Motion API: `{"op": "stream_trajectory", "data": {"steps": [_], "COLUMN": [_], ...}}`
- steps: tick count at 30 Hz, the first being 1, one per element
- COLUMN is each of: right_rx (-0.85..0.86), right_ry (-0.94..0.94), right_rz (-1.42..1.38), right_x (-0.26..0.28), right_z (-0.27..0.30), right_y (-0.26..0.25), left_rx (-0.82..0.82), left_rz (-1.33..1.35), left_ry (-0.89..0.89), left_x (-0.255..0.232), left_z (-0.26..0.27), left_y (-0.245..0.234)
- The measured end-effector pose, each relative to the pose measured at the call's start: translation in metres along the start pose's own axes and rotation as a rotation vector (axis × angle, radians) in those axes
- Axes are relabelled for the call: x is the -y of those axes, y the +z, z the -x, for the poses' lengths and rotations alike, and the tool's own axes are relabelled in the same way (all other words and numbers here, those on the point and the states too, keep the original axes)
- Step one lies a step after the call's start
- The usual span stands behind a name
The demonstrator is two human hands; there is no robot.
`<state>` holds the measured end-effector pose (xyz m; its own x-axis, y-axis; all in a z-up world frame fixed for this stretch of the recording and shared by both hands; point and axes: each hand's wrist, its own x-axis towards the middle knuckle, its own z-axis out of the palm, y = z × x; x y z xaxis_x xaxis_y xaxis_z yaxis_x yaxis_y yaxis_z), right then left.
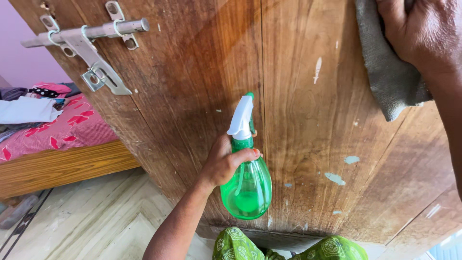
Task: The person sprays a green cleaning solution onto a wooden door and wipes it with a grey cloth. They continue to wipe the door surface with the cloth, moving across different sections to clean the wood.
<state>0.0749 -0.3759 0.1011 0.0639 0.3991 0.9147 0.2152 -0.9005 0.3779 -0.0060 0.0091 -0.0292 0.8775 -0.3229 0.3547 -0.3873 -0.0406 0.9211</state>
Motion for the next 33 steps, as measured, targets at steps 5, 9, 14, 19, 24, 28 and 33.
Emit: {"op": "stream_trajectory", "data": {"steps": [5,9,14,19,24,28,33], "right_rx": [-0.011,0.031,0.021,0.128,0.271,0.495,0.551], "right_ry": [0.046,0.134,0.077,0.012,-0.231,-0.399,-0.435], "right_rz": [-0.019,0.003,-0.019,-0.030,-0.091,-0.336,-0.589], "right_x": [-0.018,0.000,0.042,0.094,0.165,0.217,0.276], "right_z": [0.029,0.041,0.050,0.079,0.105,0.123,0.151], "right_y": [-0.015,-0.033,-0.035,-0.006,0.006,0.024,0.076], "left_rx": [0.024,0.023,-0.006,-0.022,-0.063,-0.087,-0.101], "left_rz": [-0.027,-0.077,-0.061,-0.018,0.019,-0.023,-0.064], "left_ry": [0.011,0.004,-0.007,-0.025,-0.031,-0.054,-0.051], "left_x": [-0.003,0.004,0.015,0.031,0.040,0.044,0.051], "left_z": [-0.011,-0.012,-0.004,0.005,0.015,0.024,0.036], "left_y": [0.019,0.019,0.011,0.001,-0.009,-0.022,-0.040]}}
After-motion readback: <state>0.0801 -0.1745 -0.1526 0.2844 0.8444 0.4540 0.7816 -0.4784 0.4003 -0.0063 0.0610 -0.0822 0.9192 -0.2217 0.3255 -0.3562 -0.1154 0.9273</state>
